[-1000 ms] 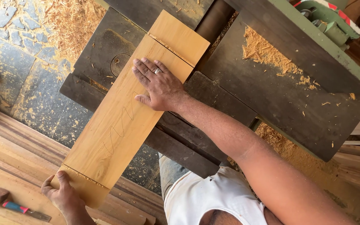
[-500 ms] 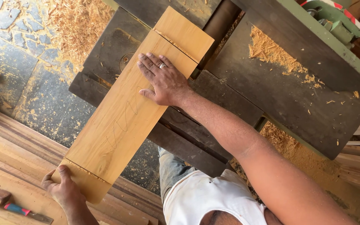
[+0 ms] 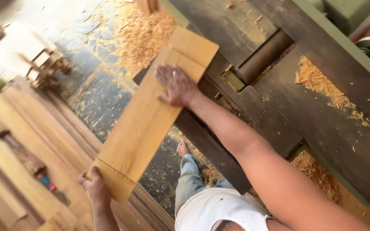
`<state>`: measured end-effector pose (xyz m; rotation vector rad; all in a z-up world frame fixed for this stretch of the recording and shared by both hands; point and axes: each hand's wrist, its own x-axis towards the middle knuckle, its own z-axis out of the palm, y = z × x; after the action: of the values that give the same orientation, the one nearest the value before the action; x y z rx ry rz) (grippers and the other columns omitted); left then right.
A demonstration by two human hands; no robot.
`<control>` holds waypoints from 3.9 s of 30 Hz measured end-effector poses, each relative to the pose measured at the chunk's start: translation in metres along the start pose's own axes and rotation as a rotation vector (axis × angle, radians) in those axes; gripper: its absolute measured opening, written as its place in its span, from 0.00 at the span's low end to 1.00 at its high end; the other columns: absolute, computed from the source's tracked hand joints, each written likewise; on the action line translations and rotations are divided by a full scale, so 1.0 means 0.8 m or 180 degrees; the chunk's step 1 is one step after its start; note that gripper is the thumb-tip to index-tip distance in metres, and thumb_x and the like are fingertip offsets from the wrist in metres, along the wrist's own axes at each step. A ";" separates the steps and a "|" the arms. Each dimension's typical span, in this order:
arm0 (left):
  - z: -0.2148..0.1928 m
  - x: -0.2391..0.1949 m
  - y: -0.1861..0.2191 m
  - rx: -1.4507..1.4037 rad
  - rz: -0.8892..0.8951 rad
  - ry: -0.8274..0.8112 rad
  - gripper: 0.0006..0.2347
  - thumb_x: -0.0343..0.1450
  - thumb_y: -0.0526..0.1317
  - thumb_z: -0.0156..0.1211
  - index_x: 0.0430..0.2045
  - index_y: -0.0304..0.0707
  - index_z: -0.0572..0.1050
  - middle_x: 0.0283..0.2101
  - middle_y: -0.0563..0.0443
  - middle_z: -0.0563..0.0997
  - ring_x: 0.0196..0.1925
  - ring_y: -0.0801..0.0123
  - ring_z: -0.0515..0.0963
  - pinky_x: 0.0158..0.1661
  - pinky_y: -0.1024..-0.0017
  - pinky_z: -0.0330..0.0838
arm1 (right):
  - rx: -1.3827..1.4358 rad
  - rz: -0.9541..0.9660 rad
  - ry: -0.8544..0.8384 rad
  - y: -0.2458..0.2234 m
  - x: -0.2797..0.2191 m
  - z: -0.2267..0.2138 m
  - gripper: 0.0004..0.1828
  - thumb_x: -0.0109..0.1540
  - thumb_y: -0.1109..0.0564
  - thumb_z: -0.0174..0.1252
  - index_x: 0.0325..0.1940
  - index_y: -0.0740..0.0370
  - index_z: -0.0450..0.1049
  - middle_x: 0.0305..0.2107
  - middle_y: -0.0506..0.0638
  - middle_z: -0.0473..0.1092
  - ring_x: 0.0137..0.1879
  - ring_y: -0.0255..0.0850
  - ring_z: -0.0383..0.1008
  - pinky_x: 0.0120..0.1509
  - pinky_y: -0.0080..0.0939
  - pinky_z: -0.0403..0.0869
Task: Operating an industrial jointer to plane a wooden board.
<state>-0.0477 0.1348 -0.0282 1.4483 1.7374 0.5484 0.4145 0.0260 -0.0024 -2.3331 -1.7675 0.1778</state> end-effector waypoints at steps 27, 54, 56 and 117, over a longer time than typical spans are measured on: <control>-0.102 -0.242 -0.289 0.0155 -0.3211 -0.2278 0.31 0.71 0.62 0.54 0.54 0.30 0.79 0.47 0.40 0.84 0.45 0.64 0.80 0.42 0.67 0.74 | 0.0549 -0.1515 0.1352 -0.197 -0.263 -0.125 0.13 0.69 0.46 0.64 0.39 0.54 0.73 0.36 0.46 0.66 0.54 0.43 0.72 0.84 0.61 0.50; -0.096 -0.156 -0.209 -0.4057 -0.0641 0.0651 0.28 0.83 0.63 0.37 0.20 0.41 0.65 0.20 0.46 0.71 0.25 0.58 0.76 0.37 0.62 0.78 | 0.7797 0.0788 0.0590 -0.013 -0.454 -0.078 0.17 0.69 0.60 0.64 0.62 0.58 0.74 0.69 0.57 0.67 0.77 0.54 0.65 0.71 0.53 0.74; -0.095 -0.150 -0.201 -0.4007 -0.0252 0.0449 0.27 0.83 0.61 0.40 0.21 0.39 0.67 0.22 0.43 0.72 0.29 0.54 0.78 0.38 0.61 0.78 | 0.7966 0.0693 0.0656 -0.019 -0.452 -0.092 0.17 0.68 0.59 0.64 0.62 0.59 0.75 0.68 0.58 0.67 0.77 0.55 0.64 0.70 0.54 0.75; -0.032 -0.219 -0.187 -0.0149 -0.0070 -0.0799 0.30 0.73 0.42 0.75 0.59 0.24 0.61 0.46 0.42 0.77 0.51 0.67 0.79 0.63 0.66 0.72 | 0.0030 0.1080 -0.0624 0.059 -0.383 -0.057 0.43 0.72 0.35 0.41 0.79 0.70 0.48 0.76 0.67 0.47 0.83 0.60 0.43 0.85 0.62 0.42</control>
<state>-0.1538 -0.0663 -0.0734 1.3991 1.5311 0.3749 0.3851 -0.2849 0.0214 -2.6721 -1.4252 0.4807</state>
